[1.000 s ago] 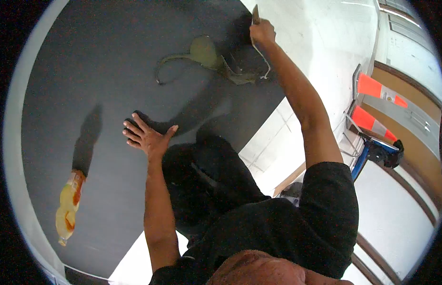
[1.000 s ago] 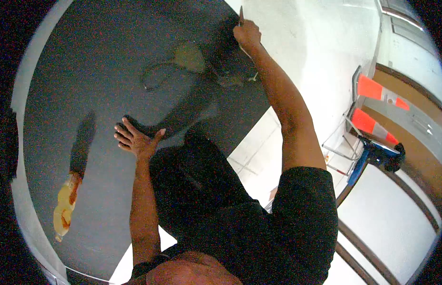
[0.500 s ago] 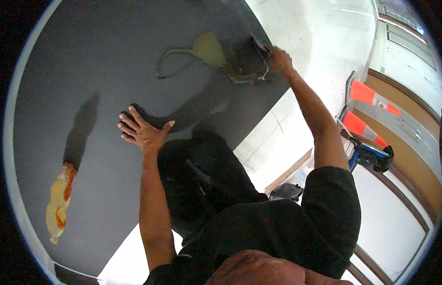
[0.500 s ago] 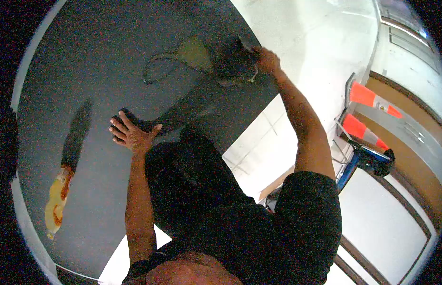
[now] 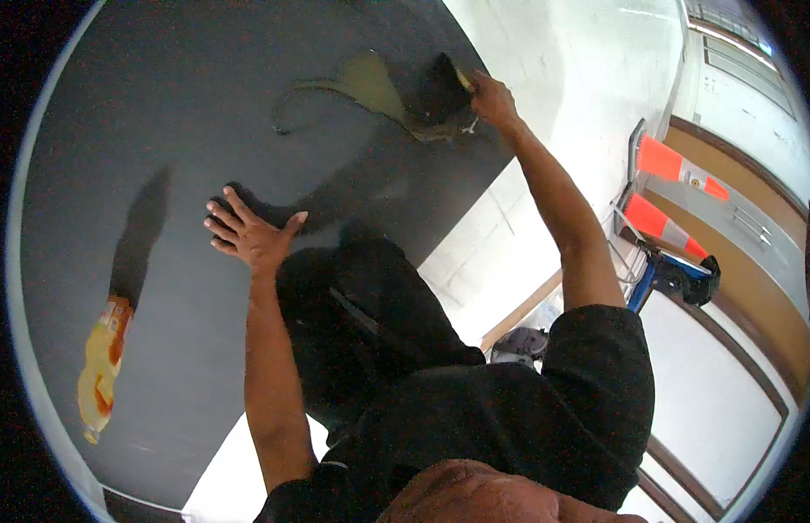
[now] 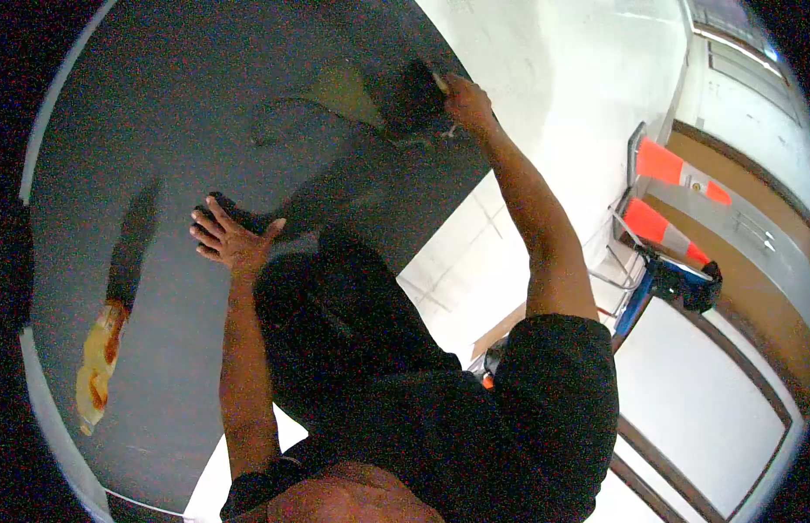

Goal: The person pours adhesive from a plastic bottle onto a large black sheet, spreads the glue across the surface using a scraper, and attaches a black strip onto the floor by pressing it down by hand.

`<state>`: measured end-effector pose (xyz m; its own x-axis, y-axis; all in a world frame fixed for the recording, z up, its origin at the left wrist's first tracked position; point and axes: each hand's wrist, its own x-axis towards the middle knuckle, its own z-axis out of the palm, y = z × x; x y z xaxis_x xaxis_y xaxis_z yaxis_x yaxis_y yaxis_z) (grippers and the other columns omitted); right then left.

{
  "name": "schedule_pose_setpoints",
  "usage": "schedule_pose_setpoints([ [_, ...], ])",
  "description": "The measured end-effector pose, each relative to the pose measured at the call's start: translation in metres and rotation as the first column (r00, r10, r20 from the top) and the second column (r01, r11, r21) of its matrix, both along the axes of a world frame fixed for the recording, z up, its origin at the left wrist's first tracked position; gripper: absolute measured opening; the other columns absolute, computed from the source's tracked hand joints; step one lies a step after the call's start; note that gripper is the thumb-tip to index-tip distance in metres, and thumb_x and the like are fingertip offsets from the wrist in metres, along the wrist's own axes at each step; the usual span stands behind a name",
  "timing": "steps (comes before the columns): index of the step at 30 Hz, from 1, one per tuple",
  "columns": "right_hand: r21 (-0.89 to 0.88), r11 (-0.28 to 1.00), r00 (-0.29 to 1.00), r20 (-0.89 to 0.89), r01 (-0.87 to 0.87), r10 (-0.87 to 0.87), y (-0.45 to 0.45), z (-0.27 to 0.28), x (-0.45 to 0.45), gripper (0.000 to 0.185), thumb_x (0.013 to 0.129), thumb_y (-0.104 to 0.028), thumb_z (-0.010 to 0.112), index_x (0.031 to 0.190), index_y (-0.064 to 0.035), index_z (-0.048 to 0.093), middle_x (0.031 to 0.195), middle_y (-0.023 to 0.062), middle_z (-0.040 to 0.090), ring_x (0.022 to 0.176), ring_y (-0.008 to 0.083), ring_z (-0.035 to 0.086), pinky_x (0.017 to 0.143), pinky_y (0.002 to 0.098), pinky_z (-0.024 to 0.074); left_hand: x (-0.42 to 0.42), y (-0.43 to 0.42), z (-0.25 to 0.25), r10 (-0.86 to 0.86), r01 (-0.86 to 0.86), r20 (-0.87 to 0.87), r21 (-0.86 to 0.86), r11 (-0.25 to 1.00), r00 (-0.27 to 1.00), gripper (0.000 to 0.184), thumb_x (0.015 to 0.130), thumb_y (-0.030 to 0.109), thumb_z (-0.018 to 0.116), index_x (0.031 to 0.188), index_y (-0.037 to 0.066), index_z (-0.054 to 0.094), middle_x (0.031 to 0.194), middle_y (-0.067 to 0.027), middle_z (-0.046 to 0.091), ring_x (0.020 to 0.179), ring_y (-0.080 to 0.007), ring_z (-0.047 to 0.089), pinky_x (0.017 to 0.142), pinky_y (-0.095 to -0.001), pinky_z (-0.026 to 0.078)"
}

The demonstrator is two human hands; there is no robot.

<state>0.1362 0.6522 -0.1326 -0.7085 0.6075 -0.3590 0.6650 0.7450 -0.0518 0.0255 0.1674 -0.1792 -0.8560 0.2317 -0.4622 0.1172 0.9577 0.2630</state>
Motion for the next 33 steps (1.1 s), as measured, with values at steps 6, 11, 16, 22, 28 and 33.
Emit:
schedule_pose_setpoints([
  [6,-0.079,0.988,0.984,0.102,-0.136,0.143,-0.031,0.003,0.084,0.050,0.083,-0.016,0.065,0.133,-0.0188,0.060,0.122,0.0115,0.068,0.108,0.0363,0.066,0.090,0.0467,0.0536,-0.006,0.007,0.012,0.020,-0.008,0.156,-0.074,0.997,0.988,0.151,0.055,0.071,0.085,0.159,0.016,-0.009,0.163,-0.0251,-0.015,0.148,-0.0501,-0.015,0.114,-0.0690,-0.002],
  [11,-0.105,0.994,0.996,0.079,-0.039,0.047,-0.137,-0.004,0.136,0.052,0.080,-0.001,0.055,0.128,-0.0164,0.064,0.128,0.0129,0.064,0.110,0.0361,0.064,0.093,0.0442,0.0530,-0.006,0.003,-0.001,-0.003,0.016,0.141,-0.091,0.996,0.990,0.154,0.052,0.073,0.085,0.158,0.016,-0.012,0.162,-0.0254,-0.018,0.148,-0.0483,-0.018,0.115,-0.0675,-0.004],
  [16,-0.119,0.993,1.000,-0.008,0.014,-0.015,-0.205,0.005,0.137,0.056,0.078,-0.003,0.059,0.133,-0.0138,0.059,0.129,0.0140,0.063,0.109,0.0362,0.064,0.089,0.0459,0.0538,-0.016,-0.031,0.010,-0.078,0.100,0.189,-0.112,0.989,0.979,0.157,0.050,0.075,0.084,0.158,0.015,-0.013,0.161,-0.0253,-0.019,0.148,-0.0461,-0.019,0.116,-0.0670,-0.002],
  [22,-0.167,0.955,0.954,0.215,0.245,-0.207,-0.226,0.024,0.108,0.055,0.079,0.001,0.056,0.133,-0.0115,0.059,0.134,0.0143,0.061,0.117,0.0366,0.061,0.095,0.0444,0.0525,-0.031,-0.091,0.008,-0.058,0.114,0.240,-0.226,0.967,0.969,0.159,0.050,0.077,0.083,0.156,0.016,-0.020,0.160,-0.0250,-0.023,0.148,-0.0471,-0.019,0.115,-0.0685,-0.002],
  [28,-0.124,0.980,0.988,0.044,0.154,-0.150,-0.218,0.004,0.126,0.054,0.082,-0.005,0.058,0.134,-0.0155,0.059,0.133,0.0130,0.062,0.113,0.0371,0.064,0.092,0.0474,0.0542,-0.033,-0.087,0.009,-0.047,0.086,0.251,-0.147,0.985,0.967,0.160,0.050,0.077,0.083,0.155,0.015,-0.021,0.158,-0.0272,-0.026,0.146,-0.0502,-0.021,0.113,-0.0707,-0.003],
  [33,-0.223,0.960,0.976,0.168,0.172,-0.135,-0.214,0.011,0.123,0.050,0.084,-0.008,0.057,0.134,-0.0117,0.059,0.128,0.0144,0.064,0.105,0.0391,0.066,0.091,0.0483,0.0538,-0.031,-0.095,0.015,-0.048,0.092,0.286,-0.141,0.986,0.957,0.159,0.053,0.073,0.085,0.155,0.015,-0.020,0.159,-0.0255,-0.027,0.146,-0.0494,-0.022,0.113,-0.0710,-0.005],
])
